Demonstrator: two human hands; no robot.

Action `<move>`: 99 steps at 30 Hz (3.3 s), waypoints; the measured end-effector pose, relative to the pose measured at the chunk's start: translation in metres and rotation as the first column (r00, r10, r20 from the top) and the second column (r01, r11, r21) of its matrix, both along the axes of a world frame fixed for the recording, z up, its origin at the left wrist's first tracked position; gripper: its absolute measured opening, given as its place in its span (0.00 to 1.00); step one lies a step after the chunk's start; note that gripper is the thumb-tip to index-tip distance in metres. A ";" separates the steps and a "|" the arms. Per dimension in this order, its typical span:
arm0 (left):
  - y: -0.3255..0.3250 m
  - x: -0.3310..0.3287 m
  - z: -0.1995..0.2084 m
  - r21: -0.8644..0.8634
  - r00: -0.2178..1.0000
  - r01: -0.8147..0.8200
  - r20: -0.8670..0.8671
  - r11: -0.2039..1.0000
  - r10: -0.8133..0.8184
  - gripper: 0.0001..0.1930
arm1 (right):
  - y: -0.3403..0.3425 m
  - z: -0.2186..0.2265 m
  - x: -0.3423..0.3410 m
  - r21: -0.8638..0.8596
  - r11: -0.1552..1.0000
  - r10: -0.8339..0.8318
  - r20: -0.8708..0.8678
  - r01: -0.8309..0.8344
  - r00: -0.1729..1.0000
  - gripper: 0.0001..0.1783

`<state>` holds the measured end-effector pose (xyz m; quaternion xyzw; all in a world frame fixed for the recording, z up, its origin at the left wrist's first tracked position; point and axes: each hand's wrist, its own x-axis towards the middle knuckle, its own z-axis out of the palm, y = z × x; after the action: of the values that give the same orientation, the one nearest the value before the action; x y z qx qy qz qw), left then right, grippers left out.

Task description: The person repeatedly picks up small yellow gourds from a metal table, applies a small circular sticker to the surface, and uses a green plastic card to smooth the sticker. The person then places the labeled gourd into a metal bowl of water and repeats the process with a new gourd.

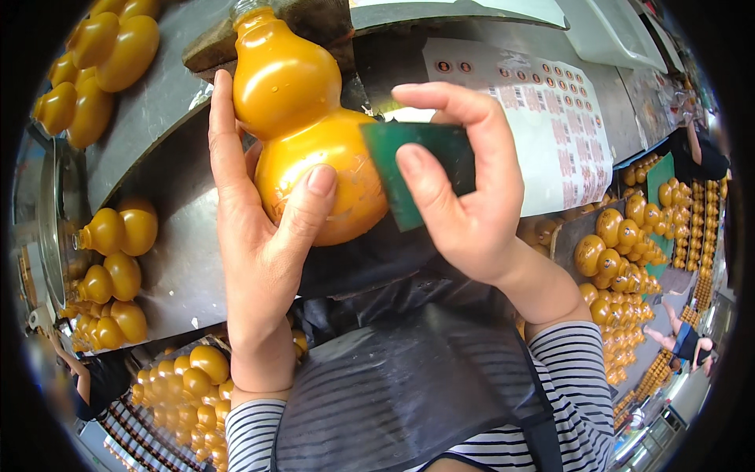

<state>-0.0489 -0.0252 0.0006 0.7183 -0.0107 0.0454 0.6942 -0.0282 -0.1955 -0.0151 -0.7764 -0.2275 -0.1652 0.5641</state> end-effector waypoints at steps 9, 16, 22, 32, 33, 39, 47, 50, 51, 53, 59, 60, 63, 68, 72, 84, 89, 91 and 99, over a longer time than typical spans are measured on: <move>0.000 0.001 -0.002 0.001 1.000 0.003 0.023 1.000 -0.003 0.41 | -0.002 0.002 -0.005 0.069 0.998 0.023 -0.097 -0.016 0.995 0.15; 0.016 0.000 -0.009 -0.277 0.990 0.134 0.074 0.951 -0.118 0.41 | -0.026 0.002 0.014 0.225 0.967 0.156 -0.147 -0.120 0.977 0.25; 0.016 -0.003 -0.005 -0.072 0.992 0.106 0.078 0.992 -0.101 0.35 | 0.000 0.034 0.027 -0.289 0.938 0.227 0.091 -0.192 0.970 0.18; 0.030 -0.003 -0.028 -0.241 0.976 0.174 0.171 0.955 -0.135 0.33 | 0.020 0.066 0.033 -0.541 0.823 0.349 0.244 -0.171 0.905 0.18; 0.031 -0.002 -0.031 -0.245 0.973 0.174 0.191 0.954 -0.128 0.31 | 0.023 0.062 0.037 -0.556 0.820 0.336 0.269 -0.139 0.903 0.17; 0.038 -0.003 -0.036 -0.359 0.979 0.179 0.160 0.916 -0.128 0.30 | 0.040 0.086 0.029 -0.677 0.698 0.472 0.189 -0.234 0.861 0.20; 0.042 -0.005 -0.043 -0.428 0.979 0.190 0.150 0.884 -0.138 0.39 | 0.062 0.073 0.043 -0.730 0.681 0.399 0.444 0.065 0.802 0.16; 0.045 -0.008 -0.046 -0.381 0.973 0.221 0.151 0.898 -0.175 0.42 | 0.045 0.062 0.000 -0.714 0.689 0.351 0.480 0.125 0.804 0.15; 0.046 -0.009 -0.045 -0.373 0.968 0.243 0.152 0.896 -0.199 0.42 | 0.043 0.053 -0.013 -0.714 0.694 0.402 0.492 0.093 0.772 0.15; 0.045 -0.008 -0.046 -0.368 0.959 0.274 0.170 0.888 -0.226 0.43 | 0.043 0.025 -0.029 -0.706 0.707 0.475 0.526 0.050 0.706 0.15; 0.047 -0.011 -0.046 -0.304 0.954 0.274 0.204 0.912 -0.219 0.44 | 0.033 0.007 -0.043 -0.589 0.801 0.363 0.620 0.108 0.695 0.12; 0.045 -0.010 -0.044 -0.267 0.949 0.287 0.213 0.920 -0.234 0.44 | 0.032 0.000 -0.042 -0.585 0.799 0.348 0.641 0.142 0.684 0.11; 0.039 -0.010 -0.047 -0.296 0.957 0.264 0.202 0.918 -0.210 0.47 | 0.040 -0.016 -0.046 -0.569 0.810 0.346 0.655 0.138 0.672 0.08; 0.028 -0.015 -0.040 -0.234 0.972 0.198 0.169 0.952 -0.160 0.49 | 0.026 -0.012 -0.044 -0.532 0.821 0.288 0.701 0.209 0.653 0.10; 0.024 -0.015 -0.037 -0.221 0.979 0.187 0.119 0.957 -0.164 0.51 | 0.025 -0.013 -0.047 -0.483 0.871 0.273 0.623 0.087 0.733 0.09; 0.004 -0.018 -0.018 -0.170 0.994 0.111 0.033 0.979 -0.107 0.62 | 0.007 0.014 -0.021 -0.037 0.994 0.101 -0.015 -0.101 0.995 0.09; 0.002 -0.019 -0.019 -0.268 0.985 0.167 0.085 0.949 -0.150 0.63 | 0.018 0.023 -0.012 0.044 0.993 -0.105 -0.127 0.111 0.986 0.10; 0.013 -0.012 -0.024 -0.335 0.952 0.298 0.172 0.894 -0.253 0.63 | 0.011 0.009 0.003 0.324 0.919 -0.048 -0.474 0.224 0.879 0.09; 0.022 -0.017 -0.021 -0.516 0.991 0.035 -0.094 0.856 -0.097 0.62 | 0.029 0.034 -0.014 -0.545 0.838 0.193 0.304 0.005 0.933 0.13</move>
<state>-0.0660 -0.0035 -0.0200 0.5079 0.0179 -0.0193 0.8610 -0.0420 -0.1669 0.0187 -0.8491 -0.3988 -0.2007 0.2824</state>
